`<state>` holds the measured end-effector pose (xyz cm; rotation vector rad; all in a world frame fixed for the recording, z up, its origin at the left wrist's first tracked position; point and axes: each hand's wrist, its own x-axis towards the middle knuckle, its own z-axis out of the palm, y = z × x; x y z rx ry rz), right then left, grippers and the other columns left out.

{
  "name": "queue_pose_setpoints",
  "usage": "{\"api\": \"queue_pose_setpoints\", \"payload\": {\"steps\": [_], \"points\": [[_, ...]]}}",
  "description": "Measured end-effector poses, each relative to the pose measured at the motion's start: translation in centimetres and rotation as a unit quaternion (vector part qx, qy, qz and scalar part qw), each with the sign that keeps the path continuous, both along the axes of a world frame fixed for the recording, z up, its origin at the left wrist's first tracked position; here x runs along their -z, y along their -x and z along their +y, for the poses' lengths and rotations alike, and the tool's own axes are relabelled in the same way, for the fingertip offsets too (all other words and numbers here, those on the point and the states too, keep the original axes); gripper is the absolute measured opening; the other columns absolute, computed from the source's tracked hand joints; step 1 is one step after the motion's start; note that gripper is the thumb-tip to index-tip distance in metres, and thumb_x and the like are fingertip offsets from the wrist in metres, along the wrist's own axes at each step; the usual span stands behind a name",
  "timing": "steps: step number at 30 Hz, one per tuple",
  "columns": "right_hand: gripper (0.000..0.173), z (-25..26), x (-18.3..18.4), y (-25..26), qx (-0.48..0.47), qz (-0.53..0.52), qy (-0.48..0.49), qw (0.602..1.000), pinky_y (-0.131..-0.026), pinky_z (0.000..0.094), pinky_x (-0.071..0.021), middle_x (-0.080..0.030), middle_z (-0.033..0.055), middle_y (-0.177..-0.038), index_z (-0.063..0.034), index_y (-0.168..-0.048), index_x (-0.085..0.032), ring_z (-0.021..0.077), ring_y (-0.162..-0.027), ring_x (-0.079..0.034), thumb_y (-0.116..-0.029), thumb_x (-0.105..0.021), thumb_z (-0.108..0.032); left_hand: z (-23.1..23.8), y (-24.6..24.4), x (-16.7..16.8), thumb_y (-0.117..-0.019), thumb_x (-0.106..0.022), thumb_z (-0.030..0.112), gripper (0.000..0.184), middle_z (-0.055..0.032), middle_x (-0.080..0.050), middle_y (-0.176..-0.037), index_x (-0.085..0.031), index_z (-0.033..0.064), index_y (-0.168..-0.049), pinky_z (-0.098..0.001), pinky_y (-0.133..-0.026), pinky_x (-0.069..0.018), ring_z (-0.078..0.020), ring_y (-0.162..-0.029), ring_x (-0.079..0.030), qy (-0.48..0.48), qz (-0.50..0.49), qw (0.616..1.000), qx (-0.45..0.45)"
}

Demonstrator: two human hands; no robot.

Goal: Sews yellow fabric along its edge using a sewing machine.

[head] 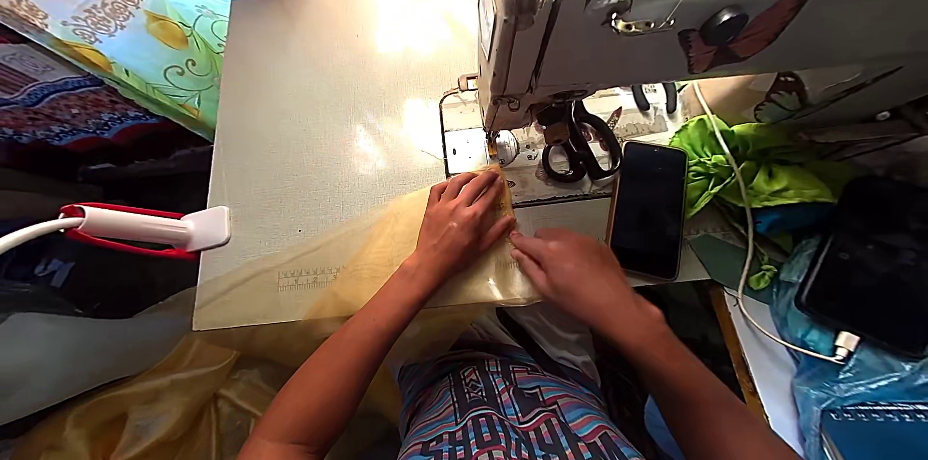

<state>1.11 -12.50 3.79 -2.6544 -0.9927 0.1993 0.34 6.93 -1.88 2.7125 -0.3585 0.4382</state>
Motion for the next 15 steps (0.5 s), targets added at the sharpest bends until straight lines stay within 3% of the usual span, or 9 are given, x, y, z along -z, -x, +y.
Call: {"api": "queue_pose_setpoints", "payload": {"steps": [3,7,10,15], "points": [[0.027,-0.6,-1.0,-3.7,-0.02,-0.023,-0.03,0.999,-0.066,0.0548,-0.0542,-0.07,0.0182,-0.097,-0.0137,-0.123,-0.076,0.0392,-0.091,-0.068,-0.0992,-0.064,-0.012,0.4,-0.2,0.1,-0.0998,-0.06,0.042,0.049,-0.0075,-0.062,-0.143,-0.067,0.0083,-0.134,-0.0502,-0.105,-0.0436,-0.0276,-0.131,-0.057,0.001,-0.002,1.0,0.014],[0.038,-0.5,0.3,-8.0,-0.102,-0.12,-0.049,0.986,-0.064,0.0433,-0.05,-0.064,0.0131,-0.097,-0.0242,-0.124,-0.077,0.0321,-0.088,-0.063,-0.0922,-0.069,-0.005,0.7,-0.2,0.4,-0.1001,-0.058,0.042,0.049,-0.0067,-0.062,-0.144,-0.067,0.0085,-0.135,-0.0496,-0.105,-0.0441,-0.0268,-0.132,-0.058,-0.002,-0.008,1.0,0.022],[0.043,-0.4,0.9,-10.1,-0.168,-0.15,-0.049,0.973,-0.066,0.045,-0.0505,-0.065,0.0156,-0.101,-0.0262,-0.122,-0.077,0.0346,-0.088,-0.063,-0.0882,-0.07,0.0,0.7,-0.2,0.5,-0.1006,-0.057,0.042,0.05,-0.0059,-0.063,-0.143,-0.067,0.0084,-0.135,-0.0487,-0.106,-0.0441,-0.0257,-0.132,-0.058,0.008,-0.017,1.0,0.024],[0.039,0.3,0.9,-11.5,-0.208,-0.171,-0.038,0.962,-0.067,0.0478,-0.0482,-0.067,0.017,-0.108,-0.0259,-0.123,-0.077,0.036,-0.087,-0.063,-0.0921,-0.068,-0.004,0.7,-0.2,0.7,-0.1006,-0.057,0.043,0.049,-0.006,-0.064,-0.142,-0.068,0.0079,-0.133,-0.0478,-0.104,-0.0454,-0.0247,-0.131,-0.059,0.003,-0.03,0.999,0.02]]}}
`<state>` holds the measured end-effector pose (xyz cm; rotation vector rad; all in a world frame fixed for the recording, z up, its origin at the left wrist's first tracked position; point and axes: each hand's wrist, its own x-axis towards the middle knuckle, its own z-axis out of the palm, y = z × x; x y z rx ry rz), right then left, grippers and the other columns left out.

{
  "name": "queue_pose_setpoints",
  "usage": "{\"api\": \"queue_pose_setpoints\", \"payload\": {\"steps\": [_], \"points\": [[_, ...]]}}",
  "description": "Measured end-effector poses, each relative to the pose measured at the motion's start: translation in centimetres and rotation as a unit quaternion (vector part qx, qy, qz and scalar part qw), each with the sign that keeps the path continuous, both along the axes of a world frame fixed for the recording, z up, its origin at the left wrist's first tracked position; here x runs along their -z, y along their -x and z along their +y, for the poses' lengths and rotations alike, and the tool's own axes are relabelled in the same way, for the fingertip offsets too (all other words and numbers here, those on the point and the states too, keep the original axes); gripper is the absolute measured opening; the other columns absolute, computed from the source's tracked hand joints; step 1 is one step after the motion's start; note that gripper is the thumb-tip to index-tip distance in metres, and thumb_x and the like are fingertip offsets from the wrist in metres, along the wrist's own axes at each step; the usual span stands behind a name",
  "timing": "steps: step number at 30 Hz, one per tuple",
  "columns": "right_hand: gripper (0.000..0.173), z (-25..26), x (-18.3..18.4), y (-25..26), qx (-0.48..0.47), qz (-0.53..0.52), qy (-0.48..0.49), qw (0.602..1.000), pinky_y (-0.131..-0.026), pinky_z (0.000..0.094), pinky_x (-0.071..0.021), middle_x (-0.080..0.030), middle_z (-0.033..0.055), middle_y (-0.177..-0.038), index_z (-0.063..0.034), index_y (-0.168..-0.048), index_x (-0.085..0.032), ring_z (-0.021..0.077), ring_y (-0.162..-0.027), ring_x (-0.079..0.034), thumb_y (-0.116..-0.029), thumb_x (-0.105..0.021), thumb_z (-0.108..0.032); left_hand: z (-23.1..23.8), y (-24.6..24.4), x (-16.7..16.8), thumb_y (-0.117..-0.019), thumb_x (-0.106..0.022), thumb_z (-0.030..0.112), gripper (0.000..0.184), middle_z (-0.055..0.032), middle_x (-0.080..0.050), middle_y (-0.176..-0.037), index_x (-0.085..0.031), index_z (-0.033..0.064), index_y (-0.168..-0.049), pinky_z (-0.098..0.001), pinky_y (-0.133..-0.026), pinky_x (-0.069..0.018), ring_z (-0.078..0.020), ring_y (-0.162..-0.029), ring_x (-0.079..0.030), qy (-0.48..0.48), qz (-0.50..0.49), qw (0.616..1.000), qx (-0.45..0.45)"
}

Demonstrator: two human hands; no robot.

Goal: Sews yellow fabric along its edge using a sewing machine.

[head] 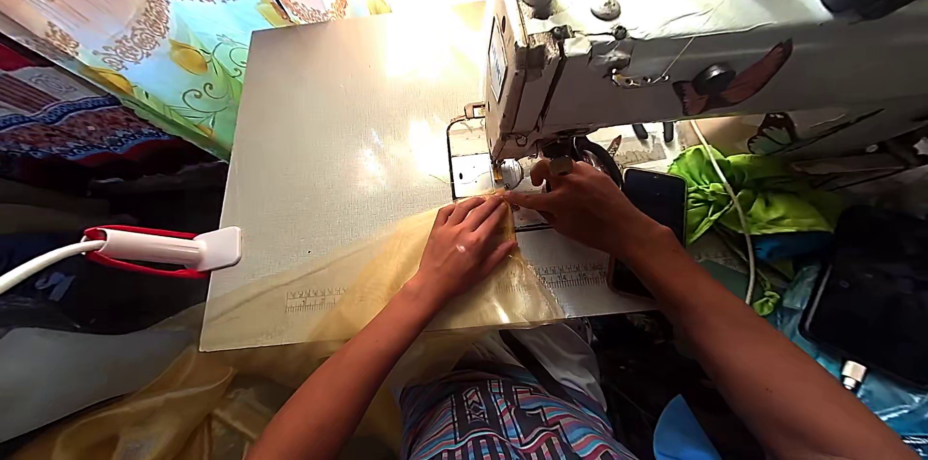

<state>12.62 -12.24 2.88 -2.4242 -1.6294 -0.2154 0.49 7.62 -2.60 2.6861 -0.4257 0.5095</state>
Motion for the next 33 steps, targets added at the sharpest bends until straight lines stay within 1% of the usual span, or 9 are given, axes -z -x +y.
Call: {"api": "queue_pose_setpoints", "payload": {"steps": [5,8,13,17,21,25,27,29,33], "points": [[0.035,0.6,0.0,0.0,0.005,-0.007,-0.002,1.0,-0.069,0.047,-0.0484,-0.068,0.0157,-0.103,-0.0265,-0.119,-0.077,0.036,-0.09,-0.064,-0.0943,-0.065,-0.007,0.2,-0.1,-0.1,-0.1016,-0.053,0.047,0.052,-0.0099,-0.061,-0.145,-0.068,0.0084,-0.134,-0.0477,-0.104,-0.0464,-0.0267,-0.13,-0.059,-0.034,-0.005,0.999,0.005],[0.033,0.9,-0.1,0.2,0.029,0.0,0.011,1.0,-0.068,0.0466,-0.0455,-0.067,0.0151,-0.098,-0.0276,-0.12,-0.078,0.0346,-0.085,-0.063,-0.0956,-0.065,-0.008,0.8,-0.7,-0.3,-0.1009,-0.053,0.047,0.051,-0.0095,-0.062,-0.142,-0.069,0.0081,-0.13,-0.0466,-0.103,-0.0471,-0.0254,-0.129,-0.06,-0.042,-0.008,0.999,0.019],[0.04,1.7,0.2,0.5,0.081,-0.024,0.009,0.996,-0.066,0.0467,-0.0441,-0.067,0.0172,-0.095,-0.0272,-0.123,-0.076,0.0363,-0.083,-0.063,-0.092,-0.066,-0.003,1.9,-2.2,-0.4,-0.0994,-0.056,0.048,0.051,-0.0102,-0.066,-0.138,-0.07,0.0065,-0.126,-0.0461,-0.104,-0.0484,-0.0264,-0.128,-0.062,-0.034,-0.019,0.999,0.027],[0.041,2.4,0.0,1.6,0.127,-0.012,0.01,0.992,-0.069,0.0467,-0.0445,-0.066,0.0182,-0.095,-0.0238,-0.123,-0.076,0.0369,-0.087,-0.062,-0.092,-0.066,0.0,2.4,-2.6,-0.4,-0.0975,-0.059,0.048,0.052,-0.0125,-0.066,-0.135,-0.07,0.0065,-0.127,-0.0457,-0.103,-0.049,-0.0268,-0.125,-0.063,-0.029,-0.025,0.999,0.03],[0.037,2.6,0.0,3.5,0.156,0.028,-0.02,0.987,-0.072,0.0483,-0.0457,-0.065,0.0186,-0.098,-0.0181,-0.119,-0.078,0.0374,-0.089,-0.061,-0.0893,-0.069,0.001,2.5,-2.6,-0.4,-0.098,-0.059,0.048,0.051,-0.0107,-0.066,-0.137,-0.07,0.0077,-0.128,-0.0452,-0.105,-0.0482,-0.0256,-0.127,-0.062,-0.03,-0.015,0.999,0.033],[0.043,2.7,0.7,4.6,0.197,0.055,-0.017,0.979,-0.074,0.0498,-0.0475,-0.065,0.02,-0.099,-0.021,-0.125,-0.076,0.0397,-0.093,-0.062,-0.0891,-0.069,0.002,2.5,-2.8,-0.4,-0.0983,-0.059,0.047,0.051,-0.0112,-0.066,-0.136,-0.07,0.0071,-0.127,-0.0459,-0.104,-0.0484,-0.0262,-0.126,-0.062,-0.034,-0.023,0.999,0.031],[0.046,2.9,0.8,5.2,0.22,0.057,-0.016,0.974,-0.074,0.0497,-0.047,-0.065,0.0203,-0.099,-0.0221,-0.128,-0.074,0.0401,-0.095,-0.061,-0.0896,-0.068,0.003,2.5,-2.7,-0.5,-0.0973,-0.06,0.048,0.051,-0.0157,-0.061,-0.141,-0.07,0.008,-0.128,-0.0493,-0.105,-0.0472,-0.0314,-0.129,-0.059,-0.03,-0.011,0.999,0.024],[0.046,3.0,1.0,5.7,0.235,0.054,-0.013,0.97,-0.073,0.0485,-0.0464,-0.064,0.02,-0.098,-0.0214,-0.129,-0.073,0.0396,-0.094,-0.061,-0.0911,-0.067,0.002,2.6,-2.7,-0.7,-0.097,-0.06,0.049,0.051,-0.0185,-0.055,-0.148,-0.07,0.0097,-0.128,-0.0528,-0.108,-0.043,-0.0357,-0.137,-0.052,-0.023,0.009,0.999,0.021],[0.047,3.1,1.4,5.9,0.245,0.051,-0.027,0.968,-0.072,0.0472,-0.0467,-0.063,0.0187,-0.096,-0.0217,-0.13,-0.073,0.0384,-0.092,-0.061,-0.0915,-0.065,0.003,2.7,-2.9,-0.6,-0.0988,-0.056,0.05,0.053,-0.0181,-0.059,-0.144,-0.068,0.0098,-0.131,-0.0524,-0.111,-0.042,-0.0339,-0.138,-0.053,-0.031,0.02,0.999,0.022]]}}
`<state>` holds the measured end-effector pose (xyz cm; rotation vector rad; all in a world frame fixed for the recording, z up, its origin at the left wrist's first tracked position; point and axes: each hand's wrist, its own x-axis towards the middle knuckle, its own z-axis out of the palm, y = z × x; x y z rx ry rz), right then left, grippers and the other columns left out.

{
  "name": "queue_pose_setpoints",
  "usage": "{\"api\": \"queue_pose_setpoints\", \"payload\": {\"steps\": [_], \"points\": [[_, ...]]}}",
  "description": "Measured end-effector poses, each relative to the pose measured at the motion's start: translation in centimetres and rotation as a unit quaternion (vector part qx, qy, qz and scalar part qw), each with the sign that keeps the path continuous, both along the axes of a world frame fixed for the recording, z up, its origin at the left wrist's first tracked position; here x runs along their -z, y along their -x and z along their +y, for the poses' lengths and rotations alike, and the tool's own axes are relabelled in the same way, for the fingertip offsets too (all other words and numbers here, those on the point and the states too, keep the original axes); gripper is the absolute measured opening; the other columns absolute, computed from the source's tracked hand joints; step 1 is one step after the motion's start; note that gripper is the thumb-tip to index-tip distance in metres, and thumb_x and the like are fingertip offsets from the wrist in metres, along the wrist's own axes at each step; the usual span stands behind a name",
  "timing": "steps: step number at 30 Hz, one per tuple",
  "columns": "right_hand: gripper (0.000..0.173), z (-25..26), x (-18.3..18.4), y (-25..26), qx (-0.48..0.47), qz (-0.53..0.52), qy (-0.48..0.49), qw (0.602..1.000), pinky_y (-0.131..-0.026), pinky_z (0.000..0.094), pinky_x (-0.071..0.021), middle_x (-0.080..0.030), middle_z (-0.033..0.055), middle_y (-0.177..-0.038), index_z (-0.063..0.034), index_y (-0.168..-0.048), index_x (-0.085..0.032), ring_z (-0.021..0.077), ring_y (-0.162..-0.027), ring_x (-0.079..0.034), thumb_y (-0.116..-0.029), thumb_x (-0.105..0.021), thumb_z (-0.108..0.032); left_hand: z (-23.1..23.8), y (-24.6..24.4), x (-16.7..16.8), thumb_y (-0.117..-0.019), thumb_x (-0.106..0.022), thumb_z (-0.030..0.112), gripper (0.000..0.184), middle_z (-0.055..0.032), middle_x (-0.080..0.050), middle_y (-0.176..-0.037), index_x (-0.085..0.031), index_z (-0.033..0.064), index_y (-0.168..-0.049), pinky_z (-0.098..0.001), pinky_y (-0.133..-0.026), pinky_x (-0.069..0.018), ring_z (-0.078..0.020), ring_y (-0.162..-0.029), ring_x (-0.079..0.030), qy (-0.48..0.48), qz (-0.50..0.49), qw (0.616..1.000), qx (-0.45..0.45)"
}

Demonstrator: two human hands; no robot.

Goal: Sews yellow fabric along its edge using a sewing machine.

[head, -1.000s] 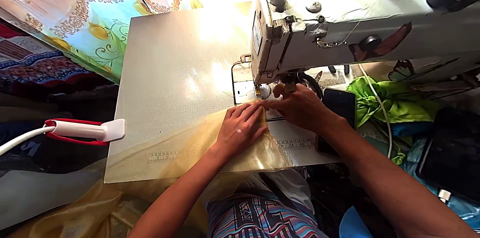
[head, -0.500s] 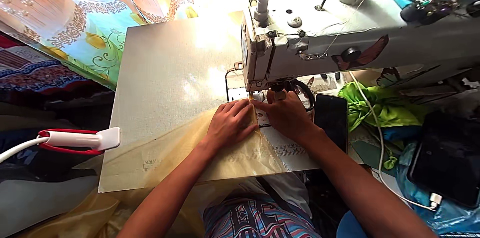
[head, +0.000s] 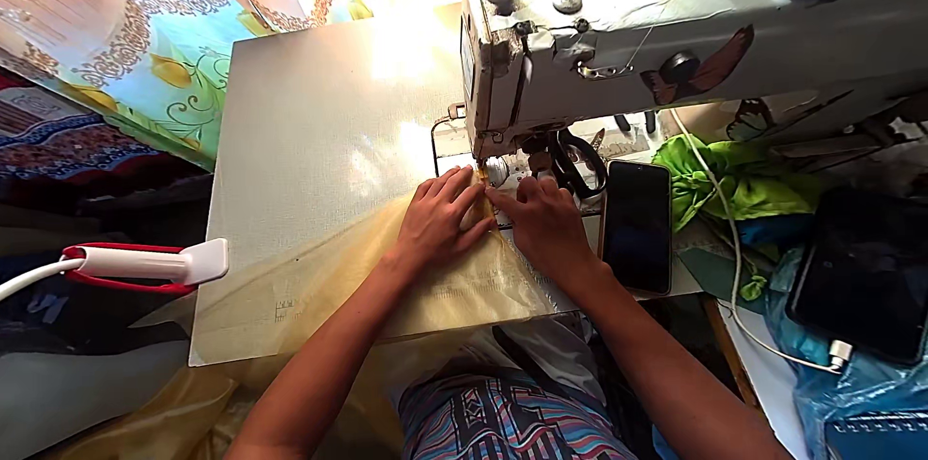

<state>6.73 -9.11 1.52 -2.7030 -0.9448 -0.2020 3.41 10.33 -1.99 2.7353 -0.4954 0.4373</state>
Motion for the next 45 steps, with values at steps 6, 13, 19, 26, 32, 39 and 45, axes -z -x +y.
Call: {"api": "queue_pose_setpoints", "payload": {"steps": [6,13,19,26,32,39,45], "points": [[0.048,0.1,-0.1,-0.1,0.007,0.0,0.008,1.0,-0.071,0.0465,-0.0462,-0.063,0.0184,-0.097,-0.0219,-0.132,-0.072,0.0379,-0.092,-0.061,-0.0918,-0.066,0.003,-0.1,-0.1,-0.1,-0.0988,-0.055,0.05,0.052,-0.0171,-0.06,-0.143,-0.069,0.0095,-0.129,-0.052,-0.112,-0.0413,-0.0337,-0.138,-0.053,0.007,0.003,1.0,-0.004],[0.047,0.6,-0.2,-0.1,0.029,0.015,0.007,0.999,-0.072,0.0478,-0.0467,-0.064,0.018,-0.098,-0.0216,-0.133,-0.071,0.0381,-0.093,-0.061,-0.0939,-0.062,0.002,0.3,-0.8,0.2,-0.0967,-0.06,0.054,0.056,-0.0142,-0.064,-0.139,-0.07,0.0053,-0.122,-0.0496,-0.109,-0.0444,-0.0288,-0.133,-0.059,0.022,-0.018,1.0,-0.003],[0.023,-1.3,-1.5,2.0,0.05,0.194,-0.117,0.973,-0.071,0.047,-0.0553,-0.067,0.0126,-0.092,-0.0064,-0.115,-0.073,0.0279,-0.082,-0.066,-0.1042,-0.059,-0.022,0.6,-1.5,-0.1,-0.0952,-0.061,0.056,0.057,-0.0154,-0.064,-0.139,-0.07,0.0041,-0.118,-0.053,-0.108,-0.0431,-0.0304,-0.134,-0.057,0.042,-0.008,0.999,-0.001],[0.031,-3.8,-2.4,5.7,0.14,0.427,-0.139,0.883,-0.068,0.0353,-0.0496,-0.062,0.0021,-0.079,-0.0065,-0.105,-0.069,0.0126,-0.07,-0.058,-0.0972,-0.07,-0.036,0.7,-1.7,-0.3,-0.095,-0.059,0.058,0.058,-0.0141,-0.063,-0.139,-0.07,0.0073,-0.121,-0.057,-0.108,-0.0389,-0.0353,-0.138,-0.052,0.02,-0.008,1.0,-0.018],[0.026,-4.9,-1.9,9.2,0.164,0.428,-0.174,0.872,-0.064,0.0266,-0.0474,-0.062,-0.0008,-0.077,-0.0077,-0.096,-0.068,0.0067,-0.067,-0.057,-0.0895,-0.079,-0.031,0.6,-1.5,-0.5,-0.0959,-0.059,0.057,0.055,-0.0144,-0.068,-0.117,-0.072,0.0077,-0.116,-0.055,-0.103,-0.0397,-0.036,-0.119,-0.06,-0.018,-0.05,0.999,-0.012],[0.019,-4.8,-1.3,10.3,0.181,0.402,-0.23,0.868,-0.064,0.0254,-0.0475,-0.063,-0.0003,-0.079,-0.0078,-0.096,-0.069,0.0061,-0.069,-0.057,-0.0897,-0.078,-0.024,-1.4,0.9,-3.2,-0.1026,-0.057,0.035,0.04,-0.0195,-0.068,-0.116,-0.072,0.0026,-0.12,-0.0598,-0.096,-0.0438,-0.0404,-0.113,-0.062,0.044,0.043,0.996,-0.068],[0.019,-5.4,-1.5,10.3,0.143,0.506,-0.3,0.796,-0.064,0.0168,-0.0484,-0.064,-0.0042,-0.076,-0.0072,-0.09,-0.069,-0.0013,-0.067,-0.059,-0.0978,-0.069,-0.024,-3.3,3.9,-2.3,-0.0981,-0.067,0.026,0.033,-0.019,-0.066,-0.121,-0.071,0.0022,-0.121,-0.0574,-0.09,-0.0483,-0.0398,-0.113,-0.062,0.093,0.044,0.992,-0.066]]}}
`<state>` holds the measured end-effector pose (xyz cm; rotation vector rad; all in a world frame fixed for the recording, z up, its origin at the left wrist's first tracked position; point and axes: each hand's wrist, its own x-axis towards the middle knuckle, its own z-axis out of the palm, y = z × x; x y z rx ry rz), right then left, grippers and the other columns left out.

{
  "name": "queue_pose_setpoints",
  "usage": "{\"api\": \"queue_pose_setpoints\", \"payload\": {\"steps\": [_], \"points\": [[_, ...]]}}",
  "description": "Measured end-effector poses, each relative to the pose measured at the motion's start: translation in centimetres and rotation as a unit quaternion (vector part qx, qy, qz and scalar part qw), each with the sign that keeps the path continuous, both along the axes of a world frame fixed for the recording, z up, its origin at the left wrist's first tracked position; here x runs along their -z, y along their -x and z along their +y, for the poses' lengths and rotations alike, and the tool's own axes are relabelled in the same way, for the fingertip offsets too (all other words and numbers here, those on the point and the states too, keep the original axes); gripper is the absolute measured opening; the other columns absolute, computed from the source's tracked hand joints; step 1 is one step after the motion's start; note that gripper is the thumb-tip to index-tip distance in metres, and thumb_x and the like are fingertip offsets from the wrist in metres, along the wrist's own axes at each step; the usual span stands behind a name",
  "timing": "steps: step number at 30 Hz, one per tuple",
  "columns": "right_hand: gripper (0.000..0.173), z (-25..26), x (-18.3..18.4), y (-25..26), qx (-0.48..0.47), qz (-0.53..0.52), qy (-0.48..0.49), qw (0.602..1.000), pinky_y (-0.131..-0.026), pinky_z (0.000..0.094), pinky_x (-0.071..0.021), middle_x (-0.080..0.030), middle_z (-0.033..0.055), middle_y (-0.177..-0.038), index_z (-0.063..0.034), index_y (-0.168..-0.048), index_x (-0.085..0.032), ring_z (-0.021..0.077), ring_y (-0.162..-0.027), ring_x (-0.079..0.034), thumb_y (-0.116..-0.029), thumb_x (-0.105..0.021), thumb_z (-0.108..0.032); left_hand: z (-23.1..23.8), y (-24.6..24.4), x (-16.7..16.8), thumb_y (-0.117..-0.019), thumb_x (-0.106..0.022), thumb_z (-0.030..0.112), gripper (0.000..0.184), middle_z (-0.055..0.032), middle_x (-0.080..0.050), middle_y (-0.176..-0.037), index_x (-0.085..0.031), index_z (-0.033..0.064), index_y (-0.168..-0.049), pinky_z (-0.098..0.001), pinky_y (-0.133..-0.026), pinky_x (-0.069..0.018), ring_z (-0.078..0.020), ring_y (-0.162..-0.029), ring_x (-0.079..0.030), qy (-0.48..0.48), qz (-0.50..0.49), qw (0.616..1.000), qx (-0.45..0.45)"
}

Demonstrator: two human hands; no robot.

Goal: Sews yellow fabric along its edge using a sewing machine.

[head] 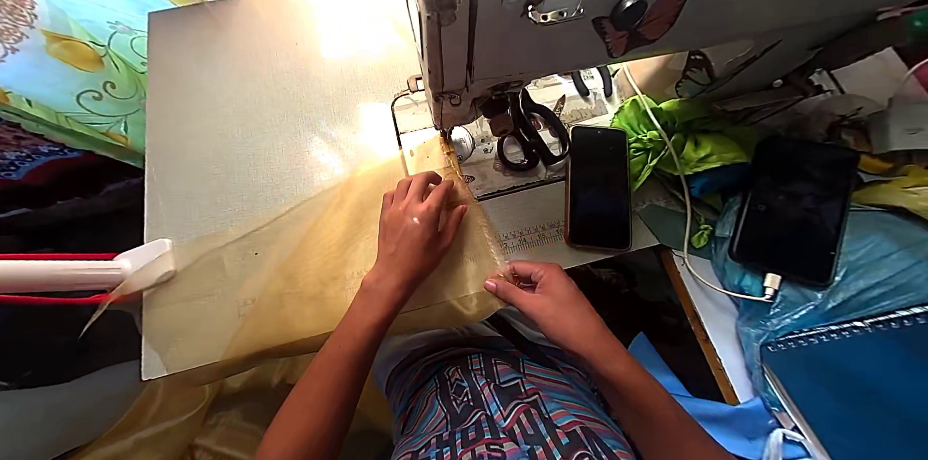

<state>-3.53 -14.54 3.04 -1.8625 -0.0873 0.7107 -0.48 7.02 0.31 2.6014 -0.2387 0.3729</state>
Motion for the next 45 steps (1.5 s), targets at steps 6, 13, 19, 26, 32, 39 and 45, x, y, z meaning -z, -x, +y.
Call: {"api": "queue_pose_setpoints", "payload": {"steps": [6,13,19,26,32,39,45], "points": [[0.013,-0.9,-0.2,0.6,-0.016,-0.02,0.022,0.999,-0.066,0.0149,-0.0486,-0.069,-0.0051,-0.08,-0.008,-0.092,-0.074,-0.0042,-0.071,-0.06,-0.0965,-0.069,-0.019,0.7,0.0,1.3,-0.0987,-0.063,0.027,0.032,-0.0177,-0.066,-0.124,-0.071,0.0056,-0.121,-0.0553,-0.091,-0.0481,-0.0388,-0.118,-0.061,-0.002,-0.023,1.0,0.017],[0.017,0.0,1.2,2.4,0.074,-0.053,0.01,0.996,-0.057,0.0147,-0.0443,-0.062,-0.0065,-0.07,-0.0093,-0.09,-0.062,-0.002,-0.058,-0.054,-0.0884,-0.078,-0.016,0.7,-0.1,1.7,-0.0987,-0.063,0.029,0.032,-0.0162,-0.067,-0.124,-0.071,0.0066,-0.12,-0.0545,-0.091,-0.0481,-0.0375,-0.118,-0.061,-0.01,-0.041,0.999,0.014],[0.01,-1.1,2.3,3.2,0.062,0.041,-0.042,0.996,-0.045,0.0144,-0.0345,-0.059,-0.0082,-0.064,-0.009,-0.094,-0.07,-0.003,-0.048,-0.044,-0.097,-0.069,-0.018,0.7,0.0,2.2,-0.1009,-0.059,0.027,0.03,-0.0164,-0.067,-0.124,-0.074,0.013,-0.122,-0.0535,-0.093,-0.0474,-0.0374,-0.12,-0.06,-0.037,-0.075,0.996,0.023],[0.006,-1.6,1.9,3.3,0.091,0.041,-0.06,0.993,-0.044,0.0129,-0.0381,-0.062,-0.0065,-0.065,-0.0075,-0.087,-0.072,-0.0028,-0.046,-0.047,-0.0921,-0.074,-0.01,0.9,-0.2,2.4,-0.1029,-0.055,0.019,0.028,-0.0147,-0.067,-0.126,-0.073,0.0145,-0.123,-0.0545,-0.101,-0.0448,-0.0349,-0.126,-0.059,-0.054,-0.083,0.993,0.064],[0.016,-1.3,2.2,3.6,0.085,0.04,-0.046,0.995,-0.044,0.0154,-0.0448,-0.059,-0.0046,-0.062,-0.0083,-0.087,-0.06,0.0009,-0.044,-0.052,-0.0922,-0.075,-0.011,1.0,0.0,1.8,-0.0997,-0.059,0.025,0.031,-0.0173,-0.065,-0.13,-0.073,0.012,-0.124,-0.0576,-0.103,-0.0434,-0.0381,-0.128,-0.057,-0.03,-0.046,0.996,0.073],[0.007,-1.6,2.3,4.0,0.078,0.048,-0.055,0.994,-0.042,0.0152,-0.0431,-0.062,-0.0059,-0.061,-0.007,-0.095,-0.068,-0.0003,-0.043,-0.05,-0.0971,-0.069,-0.014,1.0,0.2,1.7,-0.101,-0.056,0.031,0.035,-0.0153,-0.064,-0.136,-0.071,0.0135,-0.128,-0.0607,-0.11,-0.0386,-0.0388,-0.137,-0.052,-0.044,-0.035,0.995,0.082],[0.011,-1.6,2.3,4.1,0.067,0.051,-0.044,0.995,-0.045,0.0143,-0.0439,-0.061,-0.0059,-0.062,-0.0063,-0.093,-0.07,-0.0009,-0.045,-0.051,-0.0989,-0.067,-0.015,1.5,-0.3,1.2,-0.1029,-0.053,0.027,0.032,-0.0132,-0.065,-0.136,-0.073,0.0126,-0.123,-0.0609,-0.111,-0.0369,-0.0379,-0.137,-0.053,-0.056,-0.047,0.993,0.091]]}}
